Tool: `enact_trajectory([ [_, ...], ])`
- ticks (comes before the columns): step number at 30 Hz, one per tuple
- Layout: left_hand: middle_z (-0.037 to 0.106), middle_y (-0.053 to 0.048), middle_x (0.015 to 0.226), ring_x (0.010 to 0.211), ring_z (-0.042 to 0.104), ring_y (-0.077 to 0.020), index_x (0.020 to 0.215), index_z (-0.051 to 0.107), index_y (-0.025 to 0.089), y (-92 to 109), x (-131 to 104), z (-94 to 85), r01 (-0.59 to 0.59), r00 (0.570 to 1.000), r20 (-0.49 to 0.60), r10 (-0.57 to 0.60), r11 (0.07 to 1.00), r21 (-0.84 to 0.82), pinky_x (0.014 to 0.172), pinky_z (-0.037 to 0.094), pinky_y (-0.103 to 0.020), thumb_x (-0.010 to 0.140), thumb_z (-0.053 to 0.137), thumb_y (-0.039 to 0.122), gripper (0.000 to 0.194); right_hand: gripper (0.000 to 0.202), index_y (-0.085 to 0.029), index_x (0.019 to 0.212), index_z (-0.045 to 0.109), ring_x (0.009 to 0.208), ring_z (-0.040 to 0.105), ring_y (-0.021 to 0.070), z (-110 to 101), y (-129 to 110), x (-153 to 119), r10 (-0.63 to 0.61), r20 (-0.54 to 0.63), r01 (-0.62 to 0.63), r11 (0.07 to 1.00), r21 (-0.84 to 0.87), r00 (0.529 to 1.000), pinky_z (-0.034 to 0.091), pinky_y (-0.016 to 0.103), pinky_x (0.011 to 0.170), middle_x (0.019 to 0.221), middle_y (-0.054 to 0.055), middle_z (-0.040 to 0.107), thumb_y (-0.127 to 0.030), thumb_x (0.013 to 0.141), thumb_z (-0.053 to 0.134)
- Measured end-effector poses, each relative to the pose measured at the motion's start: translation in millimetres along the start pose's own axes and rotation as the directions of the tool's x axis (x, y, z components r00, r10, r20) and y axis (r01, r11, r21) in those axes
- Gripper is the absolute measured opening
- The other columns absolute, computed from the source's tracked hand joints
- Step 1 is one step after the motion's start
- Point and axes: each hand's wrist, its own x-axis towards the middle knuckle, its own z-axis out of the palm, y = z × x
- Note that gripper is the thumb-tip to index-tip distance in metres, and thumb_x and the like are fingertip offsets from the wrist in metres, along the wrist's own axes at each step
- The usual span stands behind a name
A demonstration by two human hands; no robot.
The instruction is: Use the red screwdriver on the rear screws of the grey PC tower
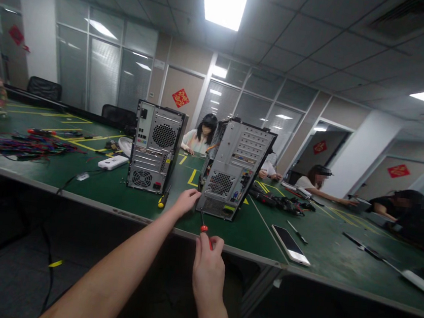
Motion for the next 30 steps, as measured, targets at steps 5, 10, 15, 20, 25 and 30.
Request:
enact_trajectory([
  [5,0.07,-0.004,0.079,0.078,0.06,-0.0175,0.075,0.067,0.018,1.8,-0.6,-0.3,0.017,1.0,-0.008,-0.017,1.0,0.005,0.07,0.044,-0.026,0.089,0.056,0.039,0.029,0.03,-0.017,0.119,0.064,0.084,0.07,0.0215,-5.0,-5.0,-2.3,0.029,0.001,-0.029,0.991,0.131,1.0,0.06,0.034,0.073,0.12,0.014,0.051,-0.016,0.099,0.042],
  [10,0.069,-0.003,0.078,0.077,0.06,-0.0173,0.073,0.067,0.018,2.7,-1.6,-1.5,0.007,1.0,0.0,-0.007,1.0,0.01,0.071,0.045,-0.026,0.089,0.055,0.039,0.029,0.038,-0.017,0.132,0.058,0.085,0.073,0.0214,-3.5,-7.9,-5.6,0.004,0.066,-0.014,0.988,0.155,0.998,0.06,0.031,0.07,0.121,0.014,0.054,-0.013,0.099,0.04],
  [15,0.066,-0.002,0.073,0.074,0.059,-0.0172,0.07,0.065,0.018,1.5,-1.1,-0.6,-0.003,1.0,-0.01,0.004,1.0,0.003,0.069,0.044,-0.026,0.088,0.056,0.039,0.028,0.035,-0.018,0.134,0.059,0.067,0.071,0.0169,1.5,-2.9,-5.4,0.015,0.069,-0.016,1.0,0.018,0.998,0.051,0.024,0.054,0.104,0.011,0.064,-0.027,0.108,0.037],
  [20,0.065,-0.002,0.07,0.073,0.058,-0.0174,0.069,0.064,0.018,2.6,-1.1,0.2,-0.013,1.0,-0.025,0.013,1.0,0.008,0.068,0.043,-0.026,0.086,0.056,0.041,0.029,0.024,-0.023,0.115,0.068,0.074,0.073,0.0196,-3.9,-3.4,-6.8,-0.004,0.057,0.0,0.997,0.078,0.998,0.053,0.026,0.06,0.106,0.01,0.064,-0.025,0.104,0.047],
  [25,0.066,-0.003,0.072,0.073,0.058,-0.0176,0.071,0.065,0.018,3.7,-2.3,-1.0,0.001,1.0,-0.01,-0.001,1.0,0.001,0.069,0.043,-0.027,0.086,0.056,0.042,0.03,0.046,-0.021,0.127,0.065,0.083,0.075,0.0216,-11.2,-11.4,-11.9,0.002,0.134,-0.03,0.979,0.202,0.991,0.059,0.031,0.071,0.126,0.015,0.057,-0.004,0.087,0.05],
  [30,0.067,-0.003,0.075,0.074,0.059,-0.0175,0.072,0.066,0.018,2.8,-2.4,-1.3,0.004,1.0,-0.003,-0.004,1.0,-0.017,0.07,0.043,-0.027,0.087,0.055,0.04,0.028,0.043,-0.021,0.135,0.062,0.08,0.076,0.0215,-9.6,-11.5,-14.0,-0.035,0.187,-0.006,0.976,0.216,0.982,0.058,0.029,0.068,0.119,0.013,0.064,-0.011,0.095,0.051],
])
